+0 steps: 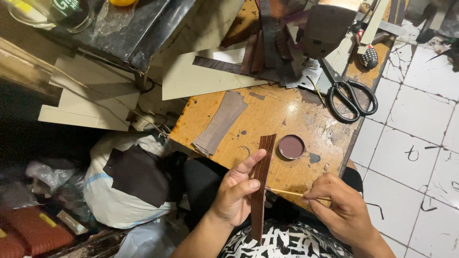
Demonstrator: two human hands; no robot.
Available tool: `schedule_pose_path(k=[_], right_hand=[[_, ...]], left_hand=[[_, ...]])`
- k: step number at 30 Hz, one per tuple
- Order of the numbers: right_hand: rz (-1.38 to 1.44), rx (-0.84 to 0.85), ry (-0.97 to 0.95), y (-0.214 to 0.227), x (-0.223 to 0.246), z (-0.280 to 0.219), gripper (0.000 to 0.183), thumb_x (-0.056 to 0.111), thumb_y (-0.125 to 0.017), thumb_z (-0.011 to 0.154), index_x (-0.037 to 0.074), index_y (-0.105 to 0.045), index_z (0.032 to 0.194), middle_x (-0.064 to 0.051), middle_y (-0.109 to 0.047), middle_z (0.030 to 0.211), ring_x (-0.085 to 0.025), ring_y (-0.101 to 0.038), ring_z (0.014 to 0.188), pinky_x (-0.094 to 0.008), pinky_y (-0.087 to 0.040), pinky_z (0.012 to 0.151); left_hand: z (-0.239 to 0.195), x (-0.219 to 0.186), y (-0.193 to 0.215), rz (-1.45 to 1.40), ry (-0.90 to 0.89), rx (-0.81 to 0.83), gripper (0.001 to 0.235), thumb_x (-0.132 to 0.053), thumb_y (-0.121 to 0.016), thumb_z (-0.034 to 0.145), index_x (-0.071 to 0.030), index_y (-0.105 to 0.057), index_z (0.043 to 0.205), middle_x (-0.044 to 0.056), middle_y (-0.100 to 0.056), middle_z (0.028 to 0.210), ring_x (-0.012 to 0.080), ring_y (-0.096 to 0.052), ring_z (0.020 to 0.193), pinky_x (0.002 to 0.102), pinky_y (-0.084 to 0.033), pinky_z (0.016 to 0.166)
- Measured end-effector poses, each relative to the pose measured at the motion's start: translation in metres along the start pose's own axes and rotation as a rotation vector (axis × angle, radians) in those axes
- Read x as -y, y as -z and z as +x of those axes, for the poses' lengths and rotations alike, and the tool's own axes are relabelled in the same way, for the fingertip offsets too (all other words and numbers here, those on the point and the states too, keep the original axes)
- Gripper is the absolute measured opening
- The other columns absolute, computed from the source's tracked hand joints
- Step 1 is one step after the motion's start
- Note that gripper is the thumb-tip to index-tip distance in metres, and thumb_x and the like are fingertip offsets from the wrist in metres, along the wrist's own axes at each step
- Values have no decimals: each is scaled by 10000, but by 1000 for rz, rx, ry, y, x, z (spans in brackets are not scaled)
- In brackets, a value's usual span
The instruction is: Applying edge dye to leather strips using a small applicator stick
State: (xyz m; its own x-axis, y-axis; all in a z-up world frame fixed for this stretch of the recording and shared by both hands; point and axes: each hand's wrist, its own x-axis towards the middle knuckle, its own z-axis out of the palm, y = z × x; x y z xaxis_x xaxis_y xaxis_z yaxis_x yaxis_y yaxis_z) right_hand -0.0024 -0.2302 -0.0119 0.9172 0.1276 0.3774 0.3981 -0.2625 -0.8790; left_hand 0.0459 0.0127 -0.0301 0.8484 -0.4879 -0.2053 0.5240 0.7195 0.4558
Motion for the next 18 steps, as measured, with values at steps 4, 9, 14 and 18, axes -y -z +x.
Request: schedule_pose_path(k=[4,9,14,18], right_hand=[[47,18,-3,-2,3,2,69,88,-691,891,101,-722,952,-25,-692,834,-153,-637,740,-266,-529,694],[4,-12,-6,-4,7,5,49,80,-673,902,89,-706,936,-14,-718,798,-146,-637,723,-260,-507,701],[8,41,2,-3,5,3,58,96,-718,875,110,-724,931,-27,-677,816,-151,-639,727,-262,-519,694],[-28,-29,-46,-5,7,11,6,98,-703,889,96,-706,884,-25,-694,798,-139,-635,719,-247,-503,703]], left_hand=[[0,-3,0,-11,5,10,701,29,-656,875,-14,-465,1548,212,-660,1312,198,-720,876,264,-632,695],[-1,-4,1,-4,22,-7,725,28,-659,868,-15,-453,1562,179,-645,1319,180,-693,725,286,-639,625],[0,-2,3,-32,7,19,702,36,-645,876,-15,-454,1550,227,-614,1385,221,-709,910,287,-632,700],[-1,-2,1,-16,12,39,713,20,-668,871,-22,-462,1553,166,-689,1139,179,-692,729,262,-621,640]])
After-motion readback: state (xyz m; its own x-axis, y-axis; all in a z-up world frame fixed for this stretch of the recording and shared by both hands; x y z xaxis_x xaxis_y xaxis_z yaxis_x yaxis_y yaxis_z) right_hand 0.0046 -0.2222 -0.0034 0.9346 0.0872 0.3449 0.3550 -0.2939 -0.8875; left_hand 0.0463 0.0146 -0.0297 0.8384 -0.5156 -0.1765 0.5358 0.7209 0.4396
